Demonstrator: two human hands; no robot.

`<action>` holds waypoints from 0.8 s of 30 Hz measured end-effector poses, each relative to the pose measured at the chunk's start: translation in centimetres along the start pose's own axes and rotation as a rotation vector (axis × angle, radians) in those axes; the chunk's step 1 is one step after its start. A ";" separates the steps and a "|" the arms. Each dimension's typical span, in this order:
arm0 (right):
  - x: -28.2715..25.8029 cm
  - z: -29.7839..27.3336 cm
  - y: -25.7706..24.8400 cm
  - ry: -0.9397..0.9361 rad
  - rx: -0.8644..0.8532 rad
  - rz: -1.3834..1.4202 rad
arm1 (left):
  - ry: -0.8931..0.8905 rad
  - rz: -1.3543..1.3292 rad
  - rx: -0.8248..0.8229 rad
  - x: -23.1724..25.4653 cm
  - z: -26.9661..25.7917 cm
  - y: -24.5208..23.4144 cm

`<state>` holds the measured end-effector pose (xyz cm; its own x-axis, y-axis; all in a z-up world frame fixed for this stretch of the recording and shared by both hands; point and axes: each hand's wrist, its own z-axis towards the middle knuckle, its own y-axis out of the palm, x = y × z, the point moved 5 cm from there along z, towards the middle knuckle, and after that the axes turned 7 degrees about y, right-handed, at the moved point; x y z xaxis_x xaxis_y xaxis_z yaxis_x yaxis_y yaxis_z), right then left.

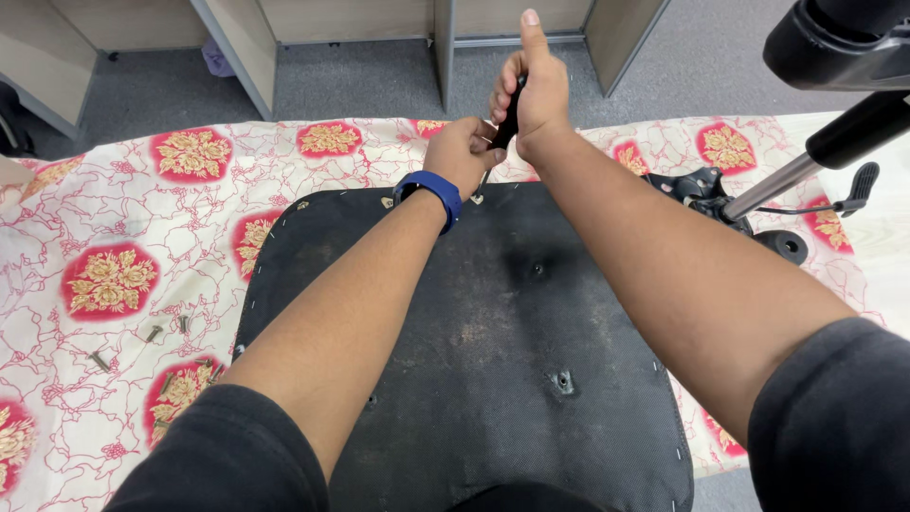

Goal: The person uses a screwdriver to tighten screws into the underside of a black chair seat. They repeatedly insert and tighten screws at multiple locations on the seat base while the chair mechanism remains nearby.

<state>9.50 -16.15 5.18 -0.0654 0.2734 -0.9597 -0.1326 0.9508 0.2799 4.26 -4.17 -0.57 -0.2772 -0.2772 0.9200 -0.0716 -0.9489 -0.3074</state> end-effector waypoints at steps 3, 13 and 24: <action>-0.5 0.0 0.2 0.013 -0.095 -0.003 | 0.044 -0.089 -0.037 0.4 -0.1 0.2; -0.3 0.0 -1.6 -0.051 0.174 0.018 | -0.008 -0.036 -0.079 -0.1 1.3 1.2; -0.6 1.6 -1.8 -0.042 0.150 -0.086 | -0.029 -0.057 0.038 -1.0 0.6 0.5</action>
<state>11.34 -17.77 5.20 -0.0187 0.1933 -0.9810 0.0132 0.9811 0.1930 5.06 -4.46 -1.48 -0.2458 -0.2264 0.9425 -0.0495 -0.9681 -0.2455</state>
